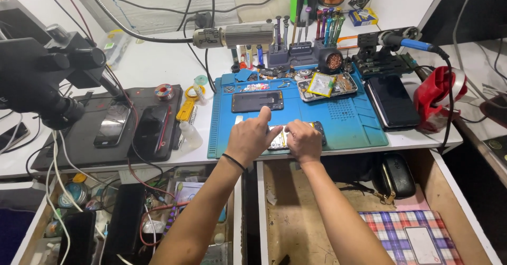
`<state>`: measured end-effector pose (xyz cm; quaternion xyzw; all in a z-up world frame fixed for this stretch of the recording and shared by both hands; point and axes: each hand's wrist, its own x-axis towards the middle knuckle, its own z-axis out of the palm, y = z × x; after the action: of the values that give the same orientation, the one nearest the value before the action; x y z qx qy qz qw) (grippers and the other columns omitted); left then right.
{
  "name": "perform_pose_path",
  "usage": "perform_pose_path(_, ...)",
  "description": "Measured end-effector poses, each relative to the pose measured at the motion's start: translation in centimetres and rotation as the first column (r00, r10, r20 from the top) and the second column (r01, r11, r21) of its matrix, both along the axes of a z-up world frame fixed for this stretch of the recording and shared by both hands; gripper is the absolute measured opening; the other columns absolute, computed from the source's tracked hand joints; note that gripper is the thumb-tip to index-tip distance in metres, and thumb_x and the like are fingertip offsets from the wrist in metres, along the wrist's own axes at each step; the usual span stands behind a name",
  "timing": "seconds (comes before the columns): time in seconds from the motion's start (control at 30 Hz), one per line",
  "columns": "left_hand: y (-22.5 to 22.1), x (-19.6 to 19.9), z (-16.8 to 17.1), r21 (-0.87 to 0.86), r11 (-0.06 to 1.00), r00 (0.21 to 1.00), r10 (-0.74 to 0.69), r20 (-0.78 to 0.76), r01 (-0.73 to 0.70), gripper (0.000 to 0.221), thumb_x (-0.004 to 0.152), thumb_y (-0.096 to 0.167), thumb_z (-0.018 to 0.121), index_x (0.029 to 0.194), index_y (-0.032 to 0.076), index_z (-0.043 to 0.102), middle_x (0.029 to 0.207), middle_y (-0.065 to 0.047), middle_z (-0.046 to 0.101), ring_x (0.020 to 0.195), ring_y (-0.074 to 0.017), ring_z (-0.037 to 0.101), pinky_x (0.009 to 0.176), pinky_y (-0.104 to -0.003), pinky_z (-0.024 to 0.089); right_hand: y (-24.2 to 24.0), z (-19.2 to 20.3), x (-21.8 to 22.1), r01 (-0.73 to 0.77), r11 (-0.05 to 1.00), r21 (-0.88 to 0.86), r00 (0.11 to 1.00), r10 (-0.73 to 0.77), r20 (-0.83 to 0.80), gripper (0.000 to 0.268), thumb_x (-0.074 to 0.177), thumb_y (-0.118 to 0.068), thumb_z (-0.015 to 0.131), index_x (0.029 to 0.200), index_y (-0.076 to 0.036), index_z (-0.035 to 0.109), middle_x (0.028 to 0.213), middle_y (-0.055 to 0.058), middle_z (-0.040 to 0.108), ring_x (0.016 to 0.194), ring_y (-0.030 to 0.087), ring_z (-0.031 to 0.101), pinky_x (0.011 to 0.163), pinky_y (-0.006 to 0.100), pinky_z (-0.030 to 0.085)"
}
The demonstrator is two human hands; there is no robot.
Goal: Assembling internal components of a mobile phone, including the battery and motherboard, on a repair bench.
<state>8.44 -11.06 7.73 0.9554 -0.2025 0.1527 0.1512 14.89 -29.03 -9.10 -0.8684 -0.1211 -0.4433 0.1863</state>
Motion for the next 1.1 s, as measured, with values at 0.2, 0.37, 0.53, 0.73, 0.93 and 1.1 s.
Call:
perform_pose_path(0.2,0.7,1.5,-2.0,-0.333,0.928,0.957,-0.233,-0.171,0.166,0.036,0.091,0.005,0.067,0.12,0.01,0.048,0.113,-0.018,0.07,0.101,-0.0377,0.073,0.083,-0.048,0.061,0.0,-0.4,0.2,0.008,1.0,0.028,1.0,-0.008,-0.011,0.02,0.081,-0.012,0.055,0.072,-0.029,0.061,0.063,-0.005,0.053,0.066,0.019,0.066,0.062,0.032,0.058)
perform_pose_path(0.37,1.0,1.2,-1.8,-0.395,0.905,0.944,-0.254,-0.209,0.156,0.031,0.096,-0.004,0.054,0.123,0.01,0.049,0.105,-0.019,0.073,0.099,-0.038,0.074,0.087,-0.047,0.06,0.1,-0.7,0.4,0.013,1.0,0.0,1.0,-0.013,0.023,0.019,0.08,-0.013,0.055,0.073,-0.03,0.06,0.065,-0.005,0.052,0.067,0.019,0.066,0.063,0.03,0.057)
perform_pose_path(0.53,1.4,1.3,-1.2,-0.414,0.895,0.951,-0.256,-0.172,0.166,0.03,0.098,-0.003,0.055,0.125,0.011,0.052,0.101,-0.017,0.075,0.093,-0.0328,0.075,0.084,-0.043,0.061,-0.2,-1.0,0.6,0.008,1.0,0.008,1.0,-0.009,0.02,0.018,0.079,-0.014,0.054,0.073,-0.03,0.06,0.065,-0.005,0.052,0.067,0.019,0.066,0.063,0.031,0.057)
perform_pose_path(0.73,1.8,1.0,-1.1,-0.475,0.866,0.973,-0.218,-0.078,0.156,0.036,0.096,-0.005,0.058,0.127,0.012,0.053,0.098,-0.016,0.076,0.089,-0.0314,0.076,0.08,-0.042,0.062,-0.2,-1.2,0.6,0.007,1.0,0.0,0.999,-0.007,0.034,0.018,0.079,-0.013,0.055,0.073,-0.03,0.06,0.064,-0.005,0.052,0.066,0.018,0.065,0.063,0.029,0.056)
perform_pose_path(0.93,1.8,1.1,-1.4,-0.51,0.848,0.982,-0.188,-0.034,0.145,0.039,0.097,-0.005,0.058,0.132,0.011,0.052,0.098,-0.016,0.076,0.087,-0.0304,0.076,0.08,-0.041,0.063,-0.2,-0.7,0.4,-0.004,1.0,0.02,1.0,0.004,0.018,0.018,0.079,-0.012,0.055,0.074,-0.029,0.06,0.064,-0.005,0.052,0.066,0.019,0.066,0.063,0.03,0.057)
perform_pose_path(1.1,1.6,1.5,-2.1,-0.475,0.869,0.983,-0.18,-0.041,0.139,0.041,0.096,-0.005,0.059,0.134,0.012,0.053,0.097,-0.014,0.076,0.091,-0.0304,0.075,0.083,-0.041,0.063,-0.3,-0.8,0.6,-0.016,1.0,0.003,1.0,0.016,0.013,0.017,0.08,-0.013,0.055,0.075,-0.029,0.06,0.065,-0.005,0.052,0.066,0.019,0.065,0.063,0.031,0.056)
